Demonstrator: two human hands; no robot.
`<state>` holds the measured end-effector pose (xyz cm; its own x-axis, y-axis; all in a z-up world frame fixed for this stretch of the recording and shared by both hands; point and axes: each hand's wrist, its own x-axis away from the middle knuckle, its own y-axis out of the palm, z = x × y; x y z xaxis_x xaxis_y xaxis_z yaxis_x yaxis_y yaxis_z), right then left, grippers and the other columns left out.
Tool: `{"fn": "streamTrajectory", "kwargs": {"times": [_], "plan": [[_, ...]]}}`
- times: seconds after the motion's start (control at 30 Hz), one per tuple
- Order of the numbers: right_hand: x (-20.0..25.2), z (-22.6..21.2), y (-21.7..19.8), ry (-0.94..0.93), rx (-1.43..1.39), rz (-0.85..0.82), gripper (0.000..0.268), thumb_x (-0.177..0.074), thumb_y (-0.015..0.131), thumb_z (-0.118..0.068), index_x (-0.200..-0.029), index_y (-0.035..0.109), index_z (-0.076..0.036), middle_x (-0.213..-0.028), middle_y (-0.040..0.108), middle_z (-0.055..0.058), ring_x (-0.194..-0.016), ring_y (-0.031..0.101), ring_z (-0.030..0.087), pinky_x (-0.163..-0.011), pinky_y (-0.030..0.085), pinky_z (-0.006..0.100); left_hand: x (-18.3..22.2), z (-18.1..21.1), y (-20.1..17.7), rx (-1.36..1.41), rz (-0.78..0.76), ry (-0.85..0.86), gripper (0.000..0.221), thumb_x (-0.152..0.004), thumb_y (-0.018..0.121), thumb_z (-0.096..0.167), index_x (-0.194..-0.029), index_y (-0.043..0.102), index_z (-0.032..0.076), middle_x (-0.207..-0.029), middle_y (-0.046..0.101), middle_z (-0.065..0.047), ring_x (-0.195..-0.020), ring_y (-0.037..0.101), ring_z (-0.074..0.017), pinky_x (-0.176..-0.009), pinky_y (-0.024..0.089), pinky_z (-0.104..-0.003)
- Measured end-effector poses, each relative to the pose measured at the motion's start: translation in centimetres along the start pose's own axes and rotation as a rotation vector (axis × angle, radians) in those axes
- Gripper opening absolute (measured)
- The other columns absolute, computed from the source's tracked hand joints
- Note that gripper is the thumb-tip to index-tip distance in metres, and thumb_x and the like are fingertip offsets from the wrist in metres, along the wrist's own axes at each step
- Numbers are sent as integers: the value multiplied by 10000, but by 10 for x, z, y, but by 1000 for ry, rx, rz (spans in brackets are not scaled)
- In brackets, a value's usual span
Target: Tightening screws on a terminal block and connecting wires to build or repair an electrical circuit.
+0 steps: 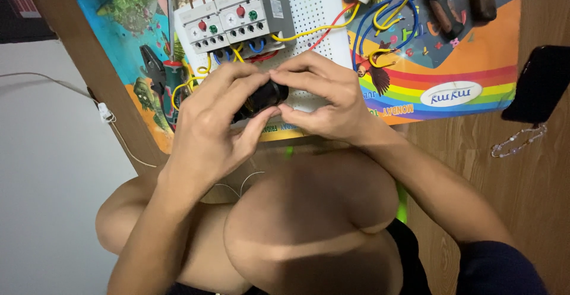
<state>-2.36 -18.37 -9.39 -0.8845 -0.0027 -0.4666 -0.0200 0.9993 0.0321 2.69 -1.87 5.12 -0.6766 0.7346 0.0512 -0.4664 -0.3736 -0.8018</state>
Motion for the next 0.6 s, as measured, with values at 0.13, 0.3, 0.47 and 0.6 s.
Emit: {"fn": "streamTrajectory", "kwargs": {"times": [0.13,0.3,0.47,0.6], "plan": [[0,-2,0,18,14,-1,383,-928,802,55,-1279,653,23,-1135,679,236,-973,691,295,-853,578,338,1,4,0,-61,-34,-121,314,-1016,687,128,-1256,593,-51,-1160,511,-206,-994,596,-347,-796,506,-424],[-2,-5,0,9,-44,1,272,-913,791,13,-1112,624,94,-1125,699,271,-1022,722,371,-938,594,415,1,-1,1,-30,-61,-216,376,-946,761,160,-1269,679,-12,-1032,575,-142,-899,608,-306,-791,483,-390],[-1,-2,1,-23,-27,9,277,-924,799,-33,-1101,639,107,-1116,702,273,-1010,731,387,-935,613,423,0,3,3,-76,-58,-243,355,-940,779,142,-1249,679,0,-1004,527,-127,-851,577,-309,-727,476,-414],[4,0,-1,-31,20,-48,293,-959,772,-52,-1148,636,126,-1117,708,259,-990,722,392,-938,607,434,-8,4,-6,-32,-99,-84,368,-884,715,-110,-1245,665,-56,-1022,566,-158,-921,576,-354,-795,465,-405]]}}
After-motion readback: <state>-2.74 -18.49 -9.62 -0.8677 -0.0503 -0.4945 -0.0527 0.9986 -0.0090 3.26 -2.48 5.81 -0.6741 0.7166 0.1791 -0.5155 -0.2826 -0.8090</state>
